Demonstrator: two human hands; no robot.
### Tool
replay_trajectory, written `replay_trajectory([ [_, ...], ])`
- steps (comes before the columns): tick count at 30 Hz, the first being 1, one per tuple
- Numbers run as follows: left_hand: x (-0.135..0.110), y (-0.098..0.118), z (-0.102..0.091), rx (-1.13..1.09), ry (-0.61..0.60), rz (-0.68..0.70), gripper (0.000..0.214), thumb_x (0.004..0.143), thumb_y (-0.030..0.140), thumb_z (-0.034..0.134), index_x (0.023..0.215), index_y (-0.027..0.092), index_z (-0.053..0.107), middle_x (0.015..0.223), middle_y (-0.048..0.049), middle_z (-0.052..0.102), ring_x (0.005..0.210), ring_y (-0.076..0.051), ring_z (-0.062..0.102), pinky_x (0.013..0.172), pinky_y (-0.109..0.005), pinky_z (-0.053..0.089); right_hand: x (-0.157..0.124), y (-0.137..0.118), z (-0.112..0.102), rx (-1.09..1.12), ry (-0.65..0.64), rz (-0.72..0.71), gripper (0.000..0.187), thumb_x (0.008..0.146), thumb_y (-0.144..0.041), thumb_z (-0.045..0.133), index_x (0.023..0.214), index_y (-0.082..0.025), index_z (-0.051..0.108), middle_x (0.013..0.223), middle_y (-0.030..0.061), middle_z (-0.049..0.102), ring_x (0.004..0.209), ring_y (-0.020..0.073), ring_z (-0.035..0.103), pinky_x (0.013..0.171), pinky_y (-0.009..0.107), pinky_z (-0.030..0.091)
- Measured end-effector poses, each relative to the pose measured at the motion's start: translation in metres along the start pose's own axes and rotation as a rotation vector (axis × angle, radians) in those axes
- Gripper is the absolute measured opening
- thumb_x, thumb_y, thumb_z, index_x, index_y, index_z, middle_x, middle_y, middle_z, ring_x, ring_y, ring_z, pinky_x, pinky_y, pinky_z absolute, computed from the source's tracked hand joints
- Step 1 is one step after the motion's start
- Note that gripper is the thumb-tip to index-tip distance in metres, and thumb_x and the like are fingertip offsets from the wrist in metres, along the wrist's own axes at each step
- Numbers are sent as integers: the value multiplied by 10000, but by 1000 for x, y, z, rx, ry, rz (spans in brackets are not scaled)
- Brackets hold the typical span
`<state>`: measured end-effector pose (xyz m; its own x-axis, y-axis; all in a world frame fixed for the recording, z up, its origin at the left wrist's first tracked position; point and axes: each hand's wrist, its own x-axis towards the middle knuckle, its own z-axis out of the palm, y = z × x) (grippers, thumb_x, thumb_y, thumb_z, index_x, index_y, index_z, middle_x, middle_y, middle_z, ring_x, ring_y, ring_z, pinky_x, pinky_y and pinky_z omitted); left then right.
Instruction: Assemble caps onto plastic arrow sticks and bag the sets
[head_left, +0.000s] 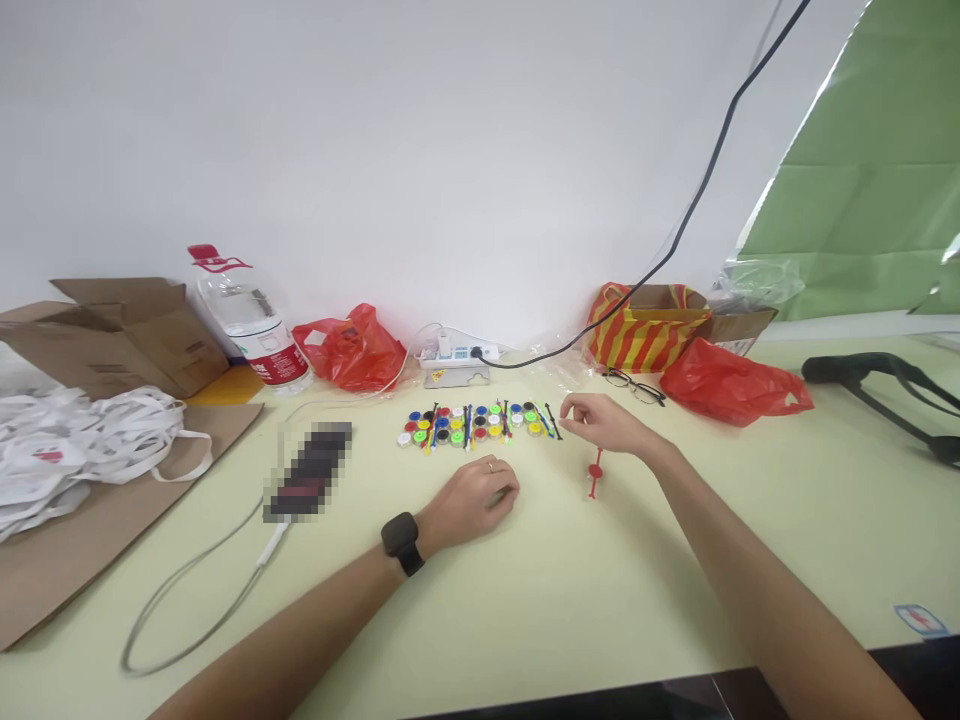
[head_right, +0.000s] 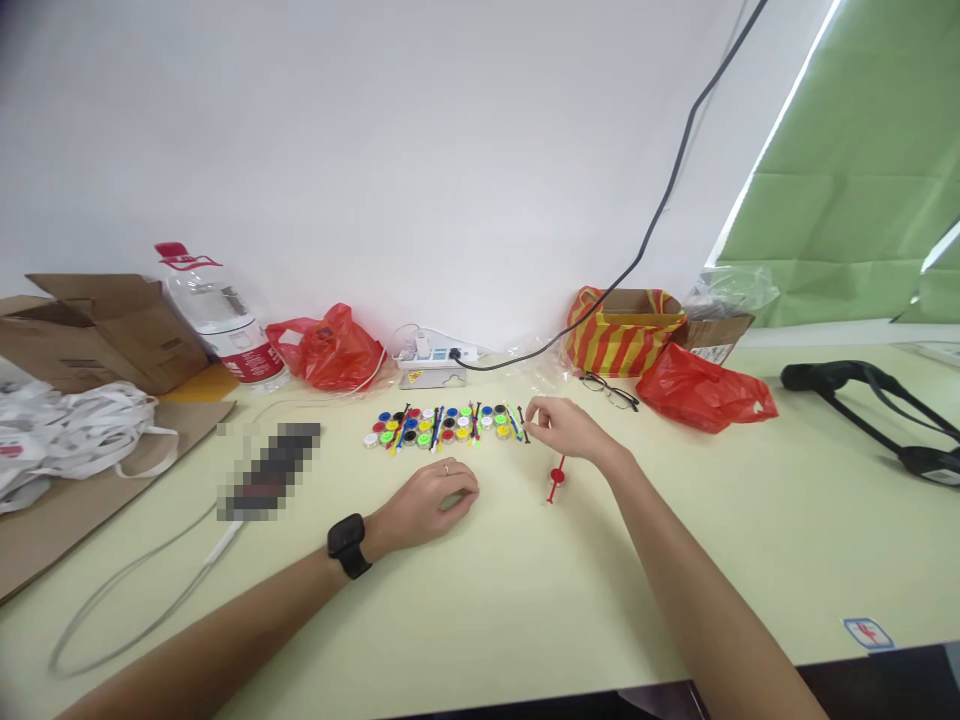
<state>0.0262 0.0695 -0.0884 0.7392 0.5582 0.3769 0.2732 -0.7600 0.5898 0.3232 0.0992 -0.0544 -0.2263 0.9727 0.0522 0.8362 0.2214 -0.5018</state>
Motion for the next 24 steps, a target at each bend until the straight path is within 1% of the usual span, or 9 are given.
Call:
replay_trajectory([
  [2, -2, -2, -2, -23, 22, -36, 167, 947, 199, 565, 916, 213, 728, 920, -80, 726, 867, -215, 640, 810, -337, 506, 24, -3, -3, -53, -48, 31, 159, 892, -321, 635, 894, -178, 703, 834, 44, 699, 731, 167, 606, 643, 250, 407],
  [3, -3, -3, -3, -32, 36, -61, 159, 947, 211, 572, 916, 209, 727, 905, -74, 719, 830, -201, 636, 775, -318, 504, 35, -4, -3, -68, -77, 40, 164, 888, -322, 648, 861, -173, 708, 848, 54, 712, 734, 170, 614, 639, 249, 409],
  [5, -6, -7, -7, -33, 69, -116, 156, 949, 236, 579, 913, 200, 726, 861, -57, 697, 746, -170, 610, 697, -281, 483, 55, -5, 0, -96, -121, 61, 202, 923, -320, 613, 863, -160, 720, 887, 75, 734, 750, 174, 629, 628, 248, 412],
  [8, -11, -13, -12, 16, 114, -164, 155, 942, 252, 595, 910, 195, 736, 765, -29, 649, 667, -145, 555, 632, -260, 431, 72, -4, 8, -151, -135, 106, 190, 907, -298, 639, 930, -134, 732, 1008, 124, 746, 836, 198, 649, 656, 252, 420],
  [10, -14, -16, -16, 34, 113, -171, 154, 936, 255, 602, 918, 198, 744, 721, -15, 630, 632, -138, 527, 610, -259, 408, 76, -3, 12, -178, -145, 123, 179, 880, -286, 670, 950, -136, 738, 1048, 132, 746, 867, 206, 657, 667, 250, 424],
  [13, -16, -16, -19, 15, 84, -162, 160, 936, 262, 599, 919, 201, 746, 743, -22, 663, 633, -140, 532, 611, -260, 414, 74, -2, 13, -196, -171, 120, 147, 852, -259, 690, 941, -154, 743, 1033, 113, 753, 858, 200, 664, 658, 243, 424],
  [16, -16, -15, -21, 3, 55, -159, 167, 936, 269, 596, 887, 203, 742, 740, -23, 670, 624, -142, 538, 600, -259, 417, 69, -1, 15, -210, -189, 114, 113, 840, -237, 688, 903, -157, 737, 984, 104, 757, 815, 194, 662, 627, 246, 413],
  [20, -16, -15, -20, 8, 39, -165, 168, 941, 273, 592, 884, 206, 735, 718, -16, 654, 615, -143, 539, 590, -257, 411, 69, -1, 24, -225, -209, 134, 80, 833, -229, 677, 841, -166, 725, 879, 97, 755, 730, 190, 650, 580, 257, 387],
  [24, -15, -17, -20, 11, 21, -177, 170, 950, 265, 581, 888, 204, 727, 729, -15, 654, 618, -141, 540, 596, -256, 409, 71, -2, 29, -215, -200, 146, 49, 793, -203, 680, 774, -167, 708, 791, 89, 736, 686, 193, 638, 562, 266, 367],
])
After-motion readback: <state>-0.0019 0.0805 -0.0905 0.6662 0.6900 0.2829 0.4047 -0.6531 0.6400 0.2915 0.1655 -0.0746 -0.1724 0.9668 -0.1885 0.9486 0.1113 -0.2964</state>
